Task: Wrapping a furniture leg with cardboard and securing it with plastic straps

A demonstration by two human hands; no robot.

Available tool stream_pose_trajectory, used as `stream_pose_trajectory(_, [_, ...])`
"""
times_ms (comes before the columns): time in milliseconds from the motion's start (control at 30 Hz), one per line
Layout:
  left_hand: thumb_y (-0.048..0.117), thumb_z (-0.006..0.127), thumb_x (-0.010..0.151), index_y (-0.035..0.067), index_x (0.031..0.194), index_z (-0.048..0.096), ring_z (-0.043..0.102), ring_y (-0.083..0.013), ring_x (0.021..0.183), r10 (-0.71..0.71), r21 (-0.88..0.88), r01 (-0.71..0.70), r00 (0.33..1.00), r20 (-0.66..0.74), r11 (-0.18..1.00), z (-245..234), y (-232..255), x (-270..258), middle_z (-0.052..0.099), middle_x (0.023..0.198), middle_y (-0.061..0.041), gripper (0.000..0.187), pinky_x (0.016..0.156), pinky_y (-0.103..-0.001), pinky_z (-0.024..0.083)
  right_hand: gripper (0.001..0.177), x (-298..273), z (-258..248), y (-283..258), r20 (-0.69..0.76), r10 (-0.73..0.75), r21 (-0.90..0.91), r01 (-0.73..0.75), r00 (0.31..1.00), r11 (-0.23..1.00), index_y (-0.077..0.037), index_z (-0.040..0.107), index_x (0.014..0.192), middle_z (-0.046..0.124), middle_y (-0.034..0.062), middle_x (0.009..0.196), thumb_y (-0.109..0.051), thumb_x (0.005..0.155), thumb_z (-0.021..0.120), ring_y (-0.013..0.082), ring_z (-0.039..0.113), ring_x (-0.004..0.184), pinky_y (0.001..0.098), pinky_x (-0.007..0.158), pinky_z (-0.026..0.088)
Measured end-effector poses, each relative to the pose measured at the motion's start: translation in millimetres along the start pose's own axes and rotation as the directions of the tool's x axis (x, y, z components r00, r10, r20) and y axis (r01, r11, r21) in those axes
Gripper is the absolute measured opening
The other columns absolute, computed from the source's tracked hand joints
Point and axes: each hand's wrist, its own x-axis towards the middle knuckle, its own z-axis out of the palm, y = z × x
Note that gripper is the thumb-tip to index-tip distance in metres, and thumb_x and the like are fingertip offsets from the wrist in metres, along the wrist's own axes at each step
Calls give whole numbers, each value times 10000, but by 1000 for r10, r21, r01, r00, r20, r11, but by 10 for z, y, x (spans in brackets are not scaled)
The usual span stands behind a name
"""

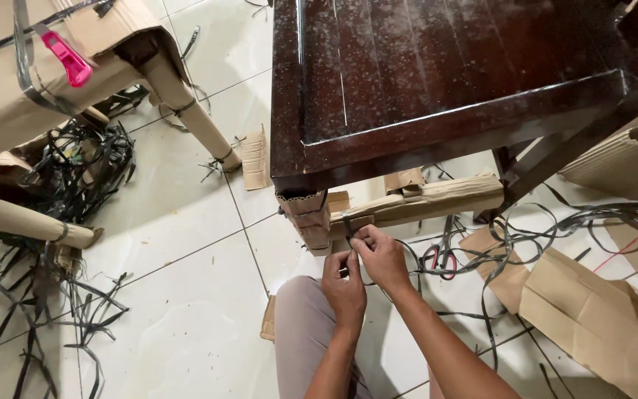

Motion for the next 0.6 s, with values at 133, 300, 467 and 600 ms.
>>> stream_pose_trajectory(133, [144,714,928,124,899,729,706,-264,728,42,18,-42,999,0,999,-14,84,-31,646,771,-84,38,639,-323,589,168,-15,-28,-12,47,53,22,-54,997,998,-240,758,989,785,28,831,-343,859,727,294,745,875,425,788,569])
stream_pose_trajectory(300, [69,688,926,110,891,698,689,-293,722,142,-12,-142,987,71,990,1,59,-80,610,756,-73,55,630,-345,579,175,-56,69,43,100,108,369,-138,989,919,-88,717,1050,781,135,869,-184,905,695,220,747,743,377,727,599])
stream_pose_trajectory(467, [133,676,919,137,878,703,690,-233,772,20,-61,-14,995,97,998,-8,-69,-50,639,771,-52,48,703,-335,571,184,32,241,257,99,101,474,-136,990,870,-17,725,1043,752,121,833,-135,903,724,177,715,713,322,660,600])
stream_pose_trajectory(600, [262,596,999,101,1029,692,706,-264,898,-218,-124,228,972,91,966,-45,52,92,717,911,-120,190,776,-400,571,171,29,161,167,79,50,353,-75,996,933,-77,781,1004,752,85,751,-193,877,775,137,674,690,322,684,574])
